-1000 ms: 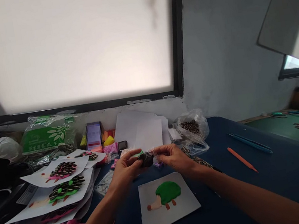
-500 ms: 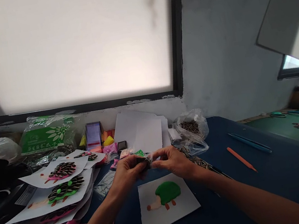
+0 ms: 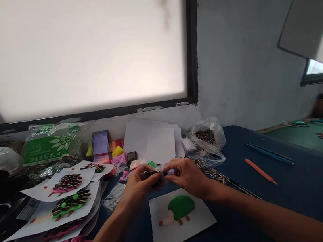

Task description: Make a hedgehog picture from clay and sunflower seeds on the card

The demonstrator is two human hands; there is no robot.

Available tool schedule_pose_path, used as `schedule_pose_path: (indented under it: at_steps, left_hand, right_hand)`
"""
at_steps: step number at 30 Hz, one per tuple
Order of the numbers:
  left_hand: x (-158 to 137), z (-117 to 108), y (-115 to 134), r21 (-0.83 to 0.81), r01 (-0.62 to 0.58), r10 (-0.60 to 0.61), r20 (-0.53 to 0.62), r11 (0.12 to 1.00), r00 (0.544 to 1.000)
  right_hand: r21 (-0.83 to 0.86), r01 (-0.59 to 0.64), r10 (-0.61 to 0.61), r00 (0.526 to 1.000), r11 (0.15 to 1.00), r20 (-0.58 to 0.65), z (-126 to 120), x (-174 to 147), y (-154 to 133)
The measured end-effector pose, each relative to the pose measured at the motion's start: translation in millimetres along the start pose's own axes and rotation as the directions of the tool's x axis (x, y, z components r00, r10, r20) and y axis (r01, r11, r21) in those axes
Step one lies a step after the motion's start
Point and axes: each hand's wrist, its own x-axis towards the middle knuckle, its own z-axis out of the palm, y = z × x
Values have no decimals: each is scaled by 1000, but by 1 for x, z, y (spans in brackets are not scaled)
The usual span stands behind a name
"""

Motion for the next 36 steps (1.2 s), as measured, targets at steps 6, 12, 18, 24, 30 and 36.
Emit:
schedule_pose_path:
  at_steps: [6,12,18,24,30,36]
  left_hand:
    - [0,3,1,-30,10,-10,-5,999,1000]
    - [-2,-2,3,-9,110,-108,152,994,982]
    - [2,-4,-6,-54,76,-73,45,996,996]
    - [-1,0,-2,-64,104,-97,95,993,991]
    - [-1,2,-3,-54,74,-69,93,996,993]
    - [-2,2,1,-24,85,-84,61,996,995]
  right_hand:
    - [-149,125,-130,991,981,-25,0,0,3]
    - [-84,137,-140,989,987,-35,-5,-1,-2]
    - [-111,120,-120,993,986,6,-5,-5,0]
    - [-23,125,-125,992,992,-12,-4,-10,1]
    - [10,125,-125,992,992,-18,-5,-12,0]
    - [41,80,-80,997,996,-7,-5,-12,0]
